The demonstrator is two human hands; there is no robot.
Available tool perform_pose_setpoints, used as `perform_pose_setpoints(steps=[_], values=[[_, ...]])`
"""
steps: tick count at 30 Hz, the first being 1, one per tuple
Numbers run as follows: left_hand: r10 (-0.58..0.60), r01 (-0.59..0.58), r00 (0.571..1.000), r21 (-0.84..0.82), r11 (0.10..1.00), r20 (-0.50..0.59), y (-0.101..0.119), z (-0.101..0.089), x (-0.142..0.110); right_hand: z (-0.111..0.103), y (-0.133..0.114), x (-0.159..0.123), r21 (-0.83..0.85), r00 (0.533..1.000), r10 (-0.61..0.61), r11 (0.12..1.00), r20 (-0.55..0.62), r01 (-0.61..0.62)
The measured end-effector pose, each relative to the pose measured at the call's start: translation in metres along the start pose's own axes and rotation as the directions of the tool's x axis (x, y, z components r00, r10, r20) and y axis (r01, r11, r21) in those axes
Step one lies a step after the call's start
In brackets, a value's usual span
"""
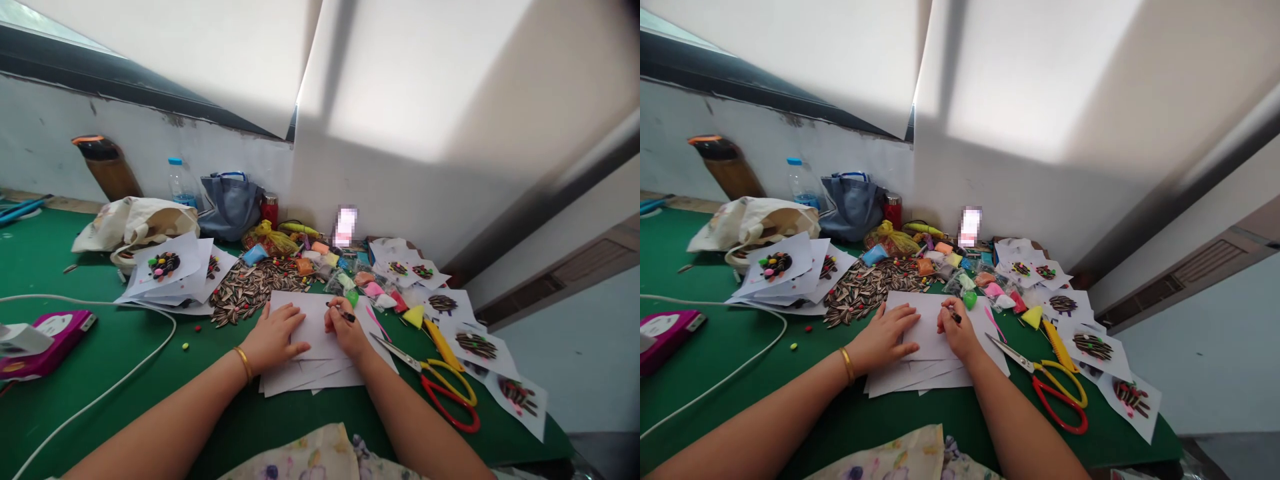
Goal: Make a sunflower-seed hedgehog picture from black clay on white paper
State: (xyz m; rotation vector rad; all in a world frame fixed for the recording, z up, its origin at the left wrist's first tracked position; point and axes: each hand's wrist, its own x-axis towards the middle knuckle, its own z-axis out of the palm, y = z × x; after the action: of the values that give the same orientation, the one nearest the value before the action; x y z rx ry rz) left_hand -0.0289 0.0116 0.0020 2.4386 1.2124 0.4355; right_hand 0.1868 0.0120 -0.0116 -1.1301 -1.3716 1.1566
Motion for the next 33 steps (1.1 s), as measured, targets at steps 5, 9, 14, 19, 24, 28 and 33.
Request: perform_pose_setpoints(steps=[5, 9, 14, 19, 24, 28, 33], values=[[-0.002, 0.001, 0.999, -0.033, 0.999, -0.036, -0.002, -0.002, 0.002, -0.007, -0.006, -0.002, -0.047, 0.997, -0.071, 0.996, -0.008, 0.07], [-0.004, 0.0, 0.997, -0.056, 0.998, -0.072, -0.003, 0.002, 0.002, -0.004, -0.012, -0.01, -0.074, 0.999, -0.029, 0.997, -0.018, 0.027], [0.004, -0.009, 0.997, -0.059, 0.998, -0.073, -0.004, 0.002, 0.002, 0.014, -0.018, -0.025, -0.132, 0.997, 0.033, 0.991, 0.073, -0.023], [0.021, -0.021, 1.0, -0.043, 0.999, -0.009, -0.005, -0.003, 0.001, 0.021, -0.012, -0.025, -0.315, 0.997, 0.015, 0.949, 0.069, 0.007], [0.017, -0.017, 1.0, -0.05, 0.999, 0.001, -0.006, -0.005, 0.001, 0.02, -0.008, -0.023, -0.338, 0.998, 0.025, 0.941, 0.063, -0.002], [0.024, -0.024, 0.999, 0.003, 1.0, 0.026, -0.006, -0.004, 0.001, 0.019, -0.01, -0.025, -0.365, 0.997, -0.019, 0.93, 0.081, 0.048], [0.016, -0.021, 0.998, 0.073, 0.997, 0.058, -0.006, -0.005, 0.001, 0.018, -0.009, -0.025, -0.368, 0.997, 0.013, 0.93, 0.08, 0.018]])
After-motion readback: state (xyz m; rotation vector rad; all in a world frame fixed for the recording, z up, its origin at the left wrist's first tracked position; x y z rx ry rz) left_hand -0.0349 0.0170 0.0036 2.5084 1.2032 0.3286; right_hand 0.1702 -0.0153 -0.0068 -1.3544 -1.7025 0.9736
